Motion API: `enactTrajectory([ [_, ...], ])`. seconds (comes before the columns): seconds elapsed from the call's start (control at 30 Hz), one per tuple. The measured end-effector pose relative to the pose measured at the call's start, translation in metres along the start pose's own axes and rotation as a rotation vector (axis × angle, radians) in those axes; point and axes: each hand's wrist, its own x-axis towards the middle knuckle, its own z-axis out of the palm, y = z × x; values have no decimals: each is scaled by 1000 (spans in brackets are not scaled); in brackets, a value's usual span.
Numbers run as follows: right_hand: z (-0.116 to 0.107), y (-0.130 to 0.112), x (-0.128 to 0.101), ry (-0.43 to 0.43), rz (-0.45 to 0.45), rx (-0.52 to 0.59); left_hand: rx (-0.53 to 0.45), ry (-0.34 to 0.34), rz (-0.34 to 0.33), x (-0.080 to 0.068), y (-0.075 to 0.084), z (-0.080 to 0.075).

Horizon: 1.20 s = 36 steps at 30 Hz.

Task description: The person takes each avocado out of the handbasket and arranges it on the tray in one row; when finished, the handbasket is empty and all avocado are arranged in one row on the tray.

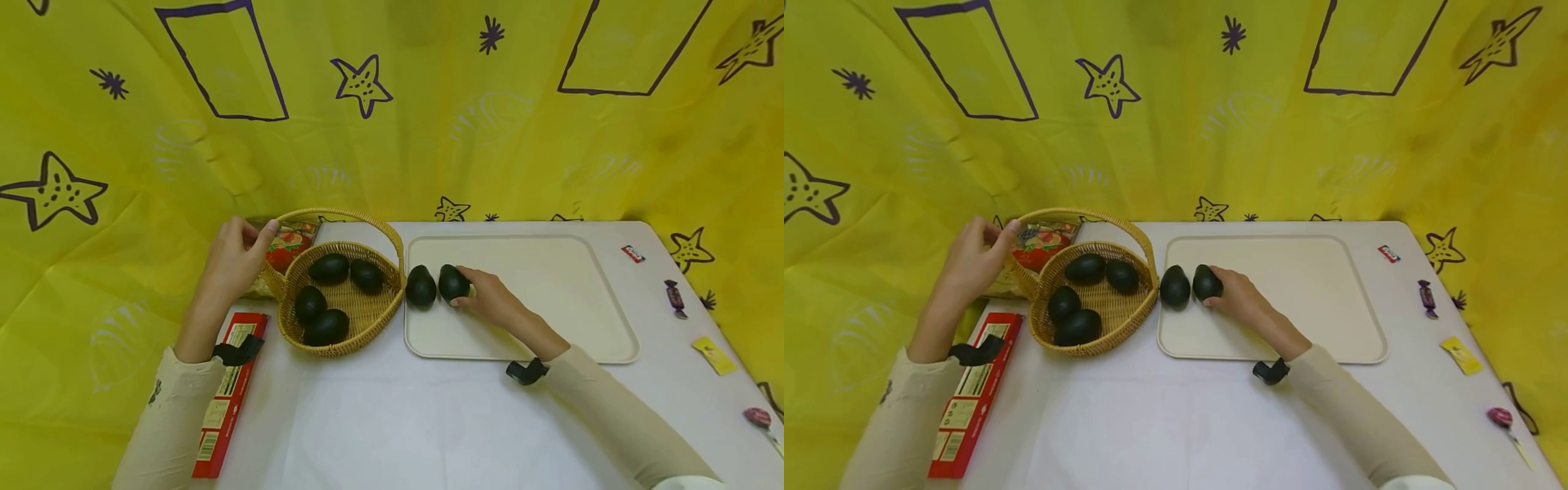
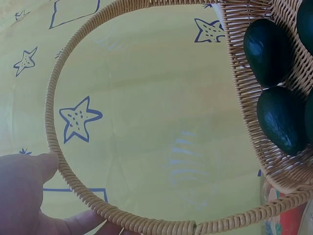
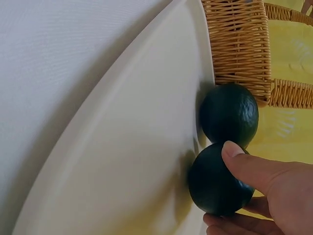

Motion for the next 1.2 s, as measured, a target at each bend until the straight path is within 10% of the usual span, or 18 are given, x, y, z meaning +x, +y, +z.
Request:
enactTrajectory([
  [1.2, -6, -15, -7, 18, -16, -81, 0, -14, -9, 0, 0, 0],
])
